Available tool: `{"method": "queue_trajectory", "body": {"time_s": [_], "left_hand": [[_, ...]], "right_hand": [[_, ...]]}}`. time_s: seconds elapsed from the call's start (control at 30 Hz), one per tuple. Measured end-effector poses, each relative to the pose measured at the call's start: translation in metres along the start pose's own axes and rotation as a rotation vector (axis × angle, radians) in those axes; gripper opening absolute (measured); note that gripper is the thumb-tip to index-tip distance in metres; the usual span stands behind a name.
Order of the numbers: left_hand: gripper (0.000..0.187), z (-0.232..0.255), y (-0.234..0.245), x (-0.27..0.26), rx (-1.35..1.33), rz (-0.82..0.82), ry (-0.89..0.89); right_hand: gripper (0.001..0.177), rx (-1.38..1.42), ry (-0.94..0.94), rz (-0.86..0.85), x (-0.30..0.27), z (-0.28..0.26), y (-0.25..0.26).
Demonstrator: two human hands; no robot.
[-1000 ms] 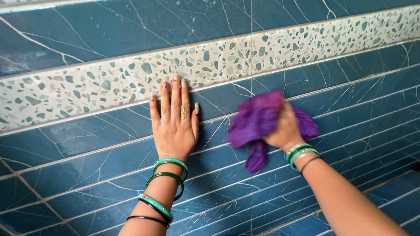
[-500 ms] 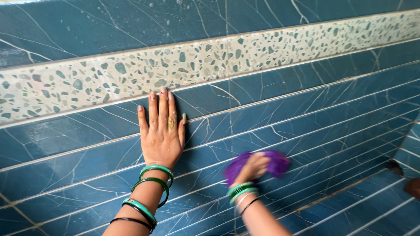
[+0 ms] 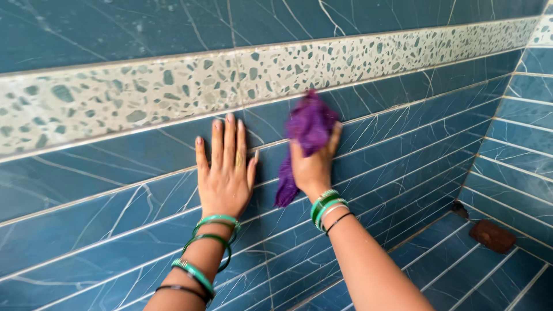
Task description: The person wipes wall tiles with a purple cloth, repeatedly rinsing and wringing the cloth in a bucket of water.
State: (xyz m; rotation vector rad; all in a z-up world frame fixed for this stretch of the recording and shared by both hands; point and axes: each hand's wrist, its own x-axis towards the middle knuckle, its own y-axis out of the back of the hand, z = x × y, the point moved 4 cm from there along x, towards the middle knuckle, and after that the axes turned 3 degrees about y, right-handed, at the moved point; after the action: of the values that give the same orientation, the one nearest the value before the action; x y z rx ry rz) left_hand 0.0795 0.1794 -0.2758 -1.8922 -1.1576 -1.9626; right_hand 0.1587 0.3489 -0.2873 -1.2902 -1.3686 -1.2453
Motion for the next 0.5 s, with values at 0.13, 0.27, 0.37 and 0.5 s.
{"method": "queue_trajectory", "body": {"time_s": [0.13, 0.27, 0.37, 0.5], "left_hand": [[0.062, 0.008, -0.011, -0.027, 0.251, -0.018, -0.211], [0.063, 0.013, -0.021, -0.035, 0.284, -0.051, -0.208], [0.063, 0.014, -0.026, -0.038, 0.315, -0.054, -0.202], [0.062, 0.018, -0.028, -0.040, 0.350, -0.044, -0.198]], "right_hand": [[0.042, -0.152, -0.477, 0.075, -0.108, 0.131, -0.020], [0.044, -0.302, -1.061, 0.093, -0.290, 0.235, -0.051], [0.050, -0.294, -1.380, 0.312, -0.361, 0.229, -0.077], [0.041, -0.169, -1.275, 0.300, -0.309, 0.152, -0.099]]}}
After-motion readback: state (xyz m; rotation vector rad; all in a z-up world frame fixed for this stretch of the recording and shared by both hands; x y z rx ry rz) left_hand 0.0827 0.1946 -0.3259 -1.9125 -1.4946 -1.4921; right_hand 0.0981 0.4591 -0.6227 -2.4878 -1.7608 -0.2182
